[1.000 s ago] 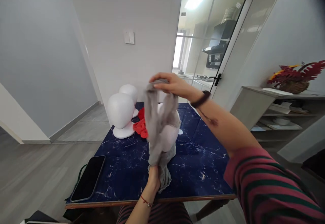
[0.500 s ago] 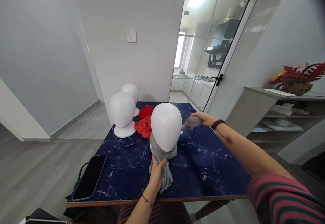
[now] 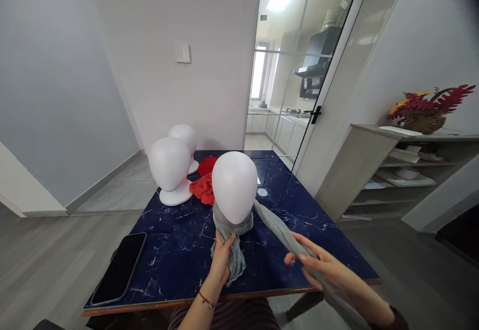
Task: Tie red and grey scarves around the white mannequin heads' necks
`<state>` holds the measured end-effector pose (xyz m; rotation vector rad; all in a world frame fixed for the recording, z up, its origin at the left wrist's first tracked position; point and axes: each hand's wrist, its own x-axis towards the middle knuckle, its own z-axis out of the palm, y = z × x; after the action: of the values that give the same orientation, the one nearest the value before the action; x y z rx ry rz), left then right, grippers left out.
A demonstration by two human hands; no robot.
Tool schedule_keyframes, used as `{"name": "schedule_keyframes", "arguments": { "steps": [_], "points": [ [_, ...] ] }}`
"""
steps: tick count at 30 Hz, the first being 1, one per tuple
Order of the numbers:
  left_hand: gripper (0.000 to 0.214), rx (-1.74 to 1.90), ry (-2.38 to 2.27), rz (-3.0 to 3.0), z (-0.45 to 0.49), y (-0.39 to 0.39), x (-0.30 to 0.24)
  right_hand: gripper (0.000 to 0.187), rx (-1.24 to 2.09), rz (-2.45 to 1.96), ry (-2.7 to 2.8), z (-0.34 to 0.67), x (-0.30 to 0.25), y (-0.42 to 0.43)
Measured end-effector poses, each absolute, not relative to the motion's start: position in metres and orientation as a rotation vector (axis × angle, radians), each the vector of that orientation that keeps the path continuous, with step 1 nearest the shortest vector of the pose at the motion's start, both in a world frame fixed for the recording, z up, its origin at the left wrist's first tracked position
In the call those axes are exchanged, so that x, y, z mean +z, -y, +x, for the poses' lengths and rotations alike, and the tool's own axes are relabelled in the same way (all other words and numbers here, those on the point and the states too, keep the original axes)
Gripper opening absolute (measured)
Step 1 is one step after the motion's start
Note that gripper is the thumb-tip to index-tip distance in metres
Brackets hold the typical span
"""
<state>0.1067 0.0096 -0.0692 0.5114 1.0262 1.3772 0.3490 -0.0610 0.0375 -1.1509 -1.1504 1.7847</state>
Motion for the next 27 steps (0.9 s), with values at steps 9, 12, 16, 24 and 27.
{"name": "schedule_keyframes", "arguments": {
  "steps": [9, 12, 16, 24, 27],
  "points": [
    [0.066, 1.299, -0.992, 0.587, 0.1, -0.001, -0.052, 0.051, 1.705, -0.869, 0.754, 0.201, -0.008, 0.089],
    [0.058, 1.239, -1.102, 0.752, 0.086, 0.001, -0.048, 0.037, 1.743, -0.78, 0.724, 0.187, -0.015, 0.082],
    [0.041, 1.12, -1.282, 1.087, 0.065, -0.002, -0.05, 0.045, 1.739, -0.712, 0.798, 0.19, -0.013, 0.069],
    [0.028, 0.913, -1.302, 0.891, 0.036, -0.007, -0.023, 0.032, 1.646, -0.77, 1.092, 0.209, 0.004, 0.046],
    [0.029, 0.822, -0.989, 0.436, 0.03, -0.001, -0.01, 0.028, 1.563, -0.825, 1.121, 0.223, 0.006, 0.038]
  ]
}}
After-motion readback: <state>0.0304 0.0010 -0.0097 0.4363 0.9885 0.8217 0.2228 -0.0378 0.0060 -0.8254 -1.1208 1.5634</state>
